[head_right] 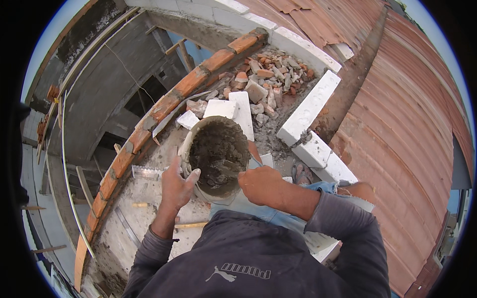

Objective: The person clears rubble and broken bricks from a rooftop construction area using a trowel and hands. They scoop debris into a bucket and throw remaining pieces off the edge, working methodically across the surface.

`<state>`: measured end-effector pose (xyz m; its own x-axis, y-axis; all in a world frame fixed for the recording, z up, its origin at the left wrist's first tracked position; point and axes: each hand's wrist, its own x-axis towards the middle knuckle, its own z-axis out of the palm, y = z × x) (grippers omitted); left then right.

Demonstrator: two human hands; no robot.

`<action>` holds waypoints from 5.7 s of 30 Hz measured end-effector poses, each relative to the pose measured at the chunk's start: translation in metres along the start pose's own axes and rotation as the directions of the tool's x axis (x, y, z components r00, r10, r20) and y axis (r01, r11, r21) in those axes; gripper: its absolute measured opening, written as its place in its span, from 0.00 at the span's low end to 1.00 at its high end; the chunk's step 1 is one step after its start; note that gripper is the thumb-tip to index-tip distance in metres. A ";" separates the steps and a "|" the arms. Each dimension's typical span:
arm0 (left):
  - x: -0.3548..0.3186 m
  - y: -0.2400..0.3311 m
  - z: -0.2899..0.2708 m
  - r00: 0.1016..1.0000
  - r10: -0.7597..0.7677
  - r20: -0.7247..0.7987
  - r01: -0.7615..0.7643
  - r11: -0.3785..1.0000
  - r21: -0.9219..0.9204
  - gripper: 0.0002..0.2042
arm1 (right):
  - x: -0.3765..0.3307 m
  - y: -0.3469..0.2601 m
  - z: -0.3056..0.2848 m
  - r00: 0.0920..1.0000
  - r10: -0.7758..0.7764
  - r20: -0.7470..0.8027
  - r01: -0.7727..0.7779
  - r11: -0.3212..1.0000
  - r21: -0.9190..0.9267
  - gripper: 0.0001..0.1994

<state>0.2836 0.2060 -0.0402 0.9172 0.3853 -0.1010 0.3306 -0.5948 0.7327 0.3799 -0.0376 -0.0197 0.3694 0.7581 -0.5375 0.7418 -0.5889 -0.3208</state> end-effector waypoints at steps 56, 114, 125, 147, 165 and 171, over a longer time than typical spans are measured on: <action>-0.171 -0.404 -0.091 0.721 -0.535 0.440 0.522 0.837 0.163 0.32 | 0.069 0.146 0.170 0.166 0.961 0.221 0.336 -0.265 0.904 0.16; 0.215 -0.170 0.182 0.905 -0.361 -0.225 0.424 0.733 0.533 0.45 | 0.254 0.244 0.117 0.474 0.802 0.364 0.484 -0.583 0.653 0.13; 0.233 -0.171 0.199 0.931 -0.349 -0.103 0.354 0.800 0.484 0.50 | 0.279 0.324 0.116 0.323 0.847 0.421 0.377 -0.524 0.764 0.16; 0.242 -0.175 0.202 0.926 -0.355 -0.129 0.375 0.827 0.418 0.48 | 0.306 0.379 0.097 0.113 0.846 0.521 0.028 -0.526 0.850 0.16; 0.245 -0.186 0.209 0.918 -0.367 -0.148 0.395 0.834 0.384 0.48 | 0.311 0.411 0.088 0.076 0.928 0.365 0.154 -0.373 0.915 0.18; 0.244 -0.184 0.208 0.915 -0.381 -0.134 0.402 0.838 0.369 0.48 | 0.286 0.481 0.077 0.313 0.834 0.454 0.439 -0.551 0.710 0.07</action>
<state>0.4927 0.2627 -0.3399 0.6839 0.6732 -0.2814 0.7280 -0.6035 0.3253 0.7992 -0.1256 -0.3876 0.4800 -0.3810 -0.7903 -0.6442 0.4584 -0.6122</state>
